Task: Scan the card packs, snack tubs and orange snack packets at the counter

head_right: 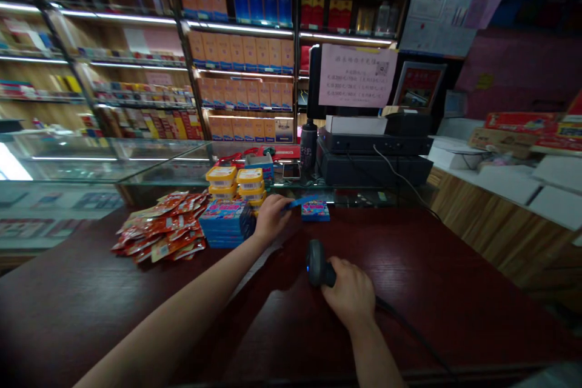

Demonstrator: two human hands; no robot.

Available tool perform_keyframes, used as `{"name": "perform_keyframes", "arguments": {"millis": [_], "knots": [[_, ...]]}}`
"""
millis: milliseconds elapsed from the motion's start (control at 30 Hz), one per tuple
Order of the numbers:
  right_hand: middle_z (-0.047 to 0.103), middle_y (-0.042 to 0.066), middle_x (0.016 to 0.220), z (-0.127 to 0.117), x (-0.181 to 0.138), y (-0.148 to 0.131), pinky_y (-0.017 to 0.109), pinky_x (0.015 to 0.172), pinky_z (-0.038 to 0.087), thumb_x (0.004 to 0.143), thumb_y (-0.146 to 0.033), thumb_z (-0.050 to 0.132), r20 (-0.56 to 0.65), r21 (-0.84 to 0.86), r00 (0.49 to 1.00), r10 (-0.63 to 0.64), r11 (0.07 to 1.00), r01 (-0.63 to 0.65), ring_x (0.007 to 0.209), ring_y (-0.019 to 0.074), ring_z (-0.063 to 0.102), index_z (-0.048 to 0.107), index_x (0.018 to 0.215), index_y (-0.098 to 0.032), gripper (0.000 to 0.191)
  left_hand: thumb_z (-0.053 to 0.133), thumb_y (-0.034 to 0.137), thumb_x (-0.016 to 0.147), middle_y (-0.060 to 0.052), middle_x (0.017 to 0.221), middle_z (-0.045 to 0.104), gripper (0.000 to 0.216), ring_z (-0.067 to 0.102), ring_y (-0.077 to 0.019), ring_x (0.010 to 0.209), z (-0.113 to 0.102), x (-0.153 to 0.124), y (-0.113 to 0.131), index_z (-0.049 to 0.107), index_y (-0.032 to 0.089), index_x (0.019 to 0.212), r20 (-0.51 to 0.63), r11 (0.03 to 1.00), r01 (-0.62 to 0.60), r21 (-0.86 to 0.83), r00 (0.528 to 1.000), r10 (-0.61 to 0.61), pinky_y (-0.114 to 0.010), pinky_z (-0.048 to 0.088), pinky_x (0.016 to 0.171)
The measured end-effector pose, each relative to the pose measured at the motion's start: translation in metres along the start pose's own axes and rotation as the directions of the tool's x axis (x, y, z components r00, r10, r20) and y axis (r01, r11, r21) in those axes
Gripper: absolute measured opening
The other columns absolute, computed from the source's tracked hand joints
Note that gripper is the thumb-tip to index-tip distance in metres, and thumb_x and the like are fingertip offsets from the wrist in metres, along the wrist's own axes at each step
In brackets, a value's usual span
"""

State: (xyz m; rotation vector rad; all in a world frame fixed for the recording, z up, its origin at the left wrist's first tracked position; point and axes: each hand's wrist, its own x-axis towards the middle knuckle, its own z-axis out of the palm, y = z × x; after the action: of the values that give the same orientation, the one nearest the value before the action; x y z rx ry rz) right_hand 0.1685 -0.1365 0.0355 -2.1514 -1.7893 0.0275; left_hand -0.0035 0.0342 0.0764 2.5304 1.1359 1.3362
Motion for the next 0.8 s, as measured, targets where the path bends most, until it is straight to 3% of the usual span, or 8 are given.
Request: {"name": "perform_keyframes", "arguments": {"millis": [67,133,333,467,533,600,800], "knots": [[0.070,0.002,0.090,0.002,0.001,0.000,0.029,0.070,0.040,0.076,-0.026,0.060,-0.001,0.008,1.000,0.004,1.000,-0.004,0.085,0.0217,0.066,0.064,0.100,-0.026,0.024,0.054,0.019,0.081,-0.008,0.097,0.063,0.028,0.052,-0.0233,0.097,0.008,0.013,0.002,0.067,0.023,0.105,0.138,0.980,-0.130,0.150,0.984,0.109,-0.037,0.040,0.086],[0.070,0.001,0.089,0.004,0.002,0.001,0.029,0.070,0.040,0.076,-0.025,0.060,-0.003,0.016,1.000,0.001,1.000,-0.001,0.084,0.0216,0.066,0.064,0.098,-0.026,0.022,0.052,0.022,0.085,-0.010,0.097,0.062,0.026,0.050,-0.0247,0.097,0.021,0.022,0.004,0.068,0.024,0.105,0.244,0.953,-0.197,0.230,0.960,0.140,-0.039,0.038,0.086],[0.069,0.001,0.088,0.005,0.004,0.001,0.029,0.070,0.041,0.075,-0.022,0.059,0.008,0.032,1.000,0.008,0.999,-0.009,0.085,0.0210,0.066,0.063,0.096,-0.027,0.021,0.055,0.020,0.084,-0.012,0.095,0.063,0.017,0.052,-0.0253,0.099,0.066,0.028,0.000,0.070,0.023,0.091,0.360,0.957,-0.145,0.251,0.932,0.047,-0.039,0.036,0.087],[0.069,0.001,0.091,0.004,0.004,0.000,0.029,0.070,0.041,0.075,-0.022,0.058,-0.006,0.008,1.000,0.010,1.000,-0.010,0.085,0.0207,0.066,0.063,0.099,-0.027,0.025,0.074,0.026,0.070,-0.009,0.110,0.060,0.034,0.050,-0.0258,0.108,0.074,0.016,-0.009,0.067,0.026,0.103,0.270,0.988,0.013,0.152,0.961,-0.054,-0.036,0.038,0.091],[0.069,0.002,0.091,0.004,0.003,0.000,0.029,0.070,0.041,0.076,-0.022,0.058,-0.010,0.008,1.000,0.011,1.000,-0.011,0.085,0.0204,0.065,0.063,0.098,-0.026,0.023,0.076,0.030,0.069,-0.009,0.111,0.059,0.035,0.053,-0.0244,0.104,0.074,0.010,-0.015,0.067,0.023,0.102,0.159,0.974,0.178,0.139,0.967,-0.200,-0.034,0.041,0.088],[0.069,0.002,0.092,0.003,0.003,0.000,0.029,0.072,0.041,0.076,-0.023,0.059,-0.011,0.008,1.000,0.014,1.000,-0.014,0.085,0.0207,0.065,0.063,0.098,-0.026,0.023,0.073,0.030,0.072,-0.008,0.101,0.060,0.025,0.057,-0.0209,0.094,0.073,0.007,-0.019,0.069,0.019,0.094,0.099,0.942,0.318,0.105,0.940,-0.328,-0.031,0.043,0.082],[0.070,0.001,0.091,0.002,0.003,0.000,0.029,0.071,0.041,0.074,-0.023,0.060,-0.006,0.005,1.000,0.026,1.000,-0.026,0.085,0.0207,0.065,0.063,0.097,-0.027,0.024,0.067,0.020,0.077,-0.007,0.087,0.061,0.008,0.058,-0.0173,0.083,0.081,0.010,-0.020,0.069,0.015,0.083,0.080,0.937,0.349,0.014,0.934,-0.349,-0.027,0.044,0.077]]}}
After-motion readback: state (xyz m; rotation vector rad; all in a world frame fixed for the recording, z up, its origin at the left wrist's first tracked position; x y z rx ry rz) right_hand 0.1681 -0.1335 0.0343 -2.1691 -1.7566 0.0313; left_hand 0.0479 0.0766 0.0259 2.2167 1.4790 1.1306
